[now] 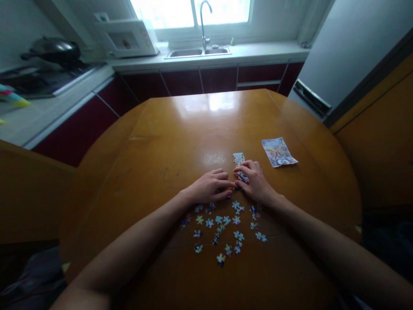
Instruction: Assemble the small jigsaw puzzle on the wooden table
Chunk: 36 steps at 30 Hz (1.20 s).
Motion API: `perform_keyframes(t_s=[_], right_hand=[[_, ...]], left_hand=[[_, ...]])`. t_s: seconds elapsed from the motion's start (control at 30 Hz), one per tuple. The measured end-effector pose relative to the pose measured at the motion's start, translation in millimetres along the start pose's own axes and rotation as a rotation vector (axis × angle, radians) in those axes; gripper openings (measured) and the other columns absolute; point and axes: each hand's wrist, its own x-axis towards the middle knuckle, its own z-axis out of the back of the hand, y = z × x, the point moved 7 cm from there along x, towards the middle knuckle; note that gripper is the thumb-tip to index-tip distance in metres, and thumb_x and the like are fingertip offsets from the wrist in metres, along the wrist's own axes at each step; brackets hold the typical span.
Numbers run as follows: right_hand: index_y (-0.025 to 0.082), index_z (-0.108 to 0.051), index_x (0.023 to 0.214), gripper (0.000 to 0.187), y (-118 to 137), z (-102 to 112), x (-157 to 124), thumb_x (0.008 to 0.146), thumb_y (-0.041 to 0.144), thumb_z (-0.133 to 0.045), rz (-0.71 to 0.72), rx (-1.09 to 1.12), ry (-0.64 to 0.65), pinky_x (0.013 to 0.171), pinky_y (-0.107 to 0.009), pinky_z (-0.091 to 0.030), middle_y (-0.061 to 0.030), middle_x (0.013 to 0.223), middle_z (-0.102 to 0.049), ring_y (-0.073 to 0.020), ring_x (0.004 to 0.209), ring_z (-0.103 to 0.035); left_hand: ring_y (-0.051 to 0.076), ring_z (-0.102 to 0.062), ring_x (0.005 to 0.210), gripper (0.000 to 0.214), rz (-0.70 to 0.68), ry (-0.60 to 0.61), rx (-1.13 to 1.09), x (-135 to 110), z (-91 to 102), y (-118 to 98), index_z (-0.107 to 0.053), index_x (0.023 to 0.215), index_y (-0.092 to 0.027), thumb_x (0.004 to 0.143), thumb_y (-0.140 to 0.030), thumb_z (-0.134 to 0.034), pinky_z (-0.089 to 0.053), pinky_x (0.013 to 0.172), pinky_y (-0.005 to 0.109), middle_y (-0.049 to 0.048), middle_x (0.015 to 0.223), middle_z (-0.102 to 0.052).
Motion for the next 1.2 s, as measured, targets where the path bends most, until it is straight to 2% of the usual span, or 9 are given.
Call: perform_keyframes(t_s=[0.1, 0.17, 0.23, 0.3, 0.4, 0.67, 0.93, 1.13, 1.2], right_hand=[[0.023, -0.073, 0.103, 0.017, -2.8, 15.1, 1.9, 0.090, 0.018, -0.063, 0.011, 0.077, -0.088, 0.097, -0.049, -0.046, -0.0105, 0.111, -0.060, -0.0282, 0.111, -0.052], [0.024, -0.076, 0.096, 0.021, -5.5, 26.1, 1.8, 0.091, 0.014, -0.058, 0.022, 0.096, -0.142, 0.098, -0.049, -0.046, -0.0105, 0.108, -0.061, -0.0276, 0.109, -0.053], [0.025, -0.077, 0.088, 0.026, -6.3, 30.6, 0.1, 0.089, 0.009, -0.057, 0.040, 0.084, -0.138, 0.097, -0.050, -0.046, -0.0102, 0.108, -0.062, -0.0280, 0.110, -0.052], [0.026, -0.078, 0.082, 0.029, -4.3, 27.2, -3.1, 0.086, 0.006, -0.057, 0.067, 0.062, -0.077, 0.096, -0.051, -0.046, -0.0093, 0.109, -0.063, -0.0281, 0.111, -0.051], [0.028, -0.079, 0.082, 0.030, 2.5, 17.0, -8.9, 0.086, 0.005, -0.059, 0.119, 0.025, 0.020, 0.096, -0.051, -0.046, -0.0077, 0.116, -0.064, -0.0280, 0.113, -0.049], [0.032, -0.080, 0.085, 0.031, 9.7, 8.9, -12.7, 0.084, 0.005, -0.064, 0.150, -0.035, 0.106, 0.094, -0.051, -0.046, -0.0048, 0.123, -0.064, -0.0293, 0.116, -0.048], [0.030, -0.079, 0.081, 0.030, 9.5, 8.0, -11.8, 0.086, 0.006, -0.062, 0.118, -0.013, 0.118, 0.095, -0.052, -0.046, -0.0055, 0.123, -0.065, -0.0291, 0.116, -0.048], [0.025, -0.077, 0.084, 0.033, 3.8, 19.9, -8.0, 0.086, 0.001, -0.055, 0.062, 0.047, -0.021, 0.097, -0.049, -0.046, -0.0077, 0.116, -0.065, -0.0259, 0.113, -0.050], [0.025, -0.077, 0.085, 0.034, 3.6, 20.0, -7.9, 0.085, 0.000, -0.054, 0.065, 0.037, -0.023, 0.097, -0.049, -0.046, -0.0080, 0.117, -0.065, -0.0263, 0.113, -0.050]], left_hand=[[0.021, -0.052, 0.088, 0.029, 0.008, 0.002, 0.001, 0.6, 1.0, -1.2, -0.070, 0.120, -0.025, 0.100, -0.035, -0.051, -0.047, 0.082, 0.034, 0.0058, 0.087, -0.059], [0.021, -0.052, 0.089, 0.029, 0.011, 0.011, 0.006, 0.8, 1.1, -1.7, -0.069, 0.121, -0.026, 0.100, -0.033, -0.050, -0.047, 0.083, 0.034, 0.0059, 0.088, -0.060], [0.021, -0.051, 0.090, 0.029, 0.012, 0.022, 0.014, 0.8, 0.6, -1.6, -0.068, 0.122, -0.026, 0.100, -0.031, -0.049, -0.047, 0.083, 0.034, 0.0060, 0.089, -0.060], [0.021, -0.051, 0.090, 0.029, 0.013, 0.024, 0.021, 0.7, 0.1, -1.1, -0.068, 0.122, -0.027, 0.100, -0.031, -0.049, -0.047, 0.083, 0.034, 0.0059, 0.090, -0.060], [0.020, -0.051, 0.089, 0.028, 0.018, 0.016, 0.031, 0.5, -0.1, -0.5, -0.068, 0.121, -0.028, 0.100, -0.031, -0.050, -0.047, 0.083, 0.034, 0.0057, 0.090, -0.059], [0.020, -0.051, 0.090, 0.028, 0.020, 0.018, 0.037, 1.0, 0.7, -1.8, -0.068, 0.121, -0.026, 0.100, -0.030, -0.049, -0.046, 0.083, 0.034, 0.0054, 0.090, -0.060], [0.021, -0.052, 0.090, 0.027, 0.029, 0.008, 0.028, 0.6, 1.5, -1.2, -0.067, 0.118, -0.024, 0.100, -0.031, -0.049, -0.047, 0.083, 0.034, 0.0061, 0.092, -0.060], [0.020, -0.052, 0.090, 0.025, 0.029, -0.015, 0.021, 0.8, 3.0, -2.7, -0.065, 0.117, -0.023, 0.099, -0.029, -0.049, -0.047, 0.083, 0.035, 0.0059, 0.091, -0.061], [0.020, -0.053, 0.091, 0.024, 0.046, -0.021, -0.013, 0.9, 4.0, -1.9, -0.062, 0.118, -0.021, 0.098, -0.027, -0.050, -0.047, 0.086, 0.035, 0.0061, 0.095, -0.062]])
